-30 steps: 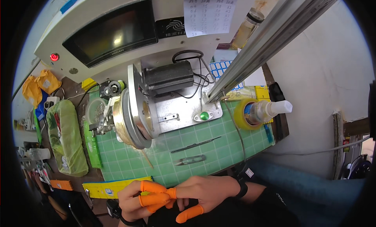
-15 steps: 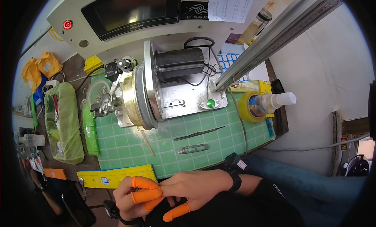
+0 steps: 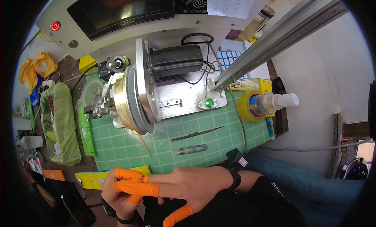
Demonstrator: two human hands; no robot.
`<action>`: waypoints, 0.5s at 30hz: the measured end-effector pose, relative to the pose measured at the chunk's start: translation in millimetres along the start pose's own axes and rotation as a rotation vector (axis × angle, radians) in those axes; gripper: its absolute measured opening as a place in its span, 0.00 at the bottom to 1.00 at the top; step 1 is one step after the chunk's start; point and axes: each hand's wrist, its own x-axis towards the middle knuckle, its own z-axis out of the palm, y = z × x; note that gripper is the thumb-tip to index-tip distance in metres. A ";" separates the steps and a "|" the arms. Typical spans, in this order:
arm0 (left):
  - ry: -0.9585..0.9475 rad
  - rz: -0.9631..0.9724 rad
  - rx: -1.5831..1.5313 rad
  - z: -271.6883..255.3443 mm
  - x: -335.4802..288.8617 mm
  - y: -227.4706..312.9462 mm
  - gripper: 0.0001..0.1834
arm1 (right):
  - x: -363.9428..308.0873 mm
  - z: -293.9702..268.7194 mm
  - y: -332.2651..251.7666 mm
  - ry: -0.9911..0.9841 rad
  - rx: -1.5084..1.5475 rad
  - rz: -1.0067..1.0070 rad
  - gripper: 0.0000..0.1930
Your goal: Assembling small metal components using glue, a lighter for heat-shrink/curing, and manual tools at a workstation.
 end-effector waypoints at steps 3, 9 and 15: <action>0.001 -0.030 0.032 4.1 4.2 1.8 0.16 | 5.1 -5.2 -13.6 0.020 0.063 0.201 0.24; -0.051 -0.084 0.009 5.0 8.3 -0.9 0.15 | -5.4 -1.8 12.7 -0.037 0.091 0.105 0.37; -0.013 -0.084 0.045 13.4 9.7 -1.5 0.15 | -0.2 -0.9 17.7 -0.012 -0.024 0.078 0.33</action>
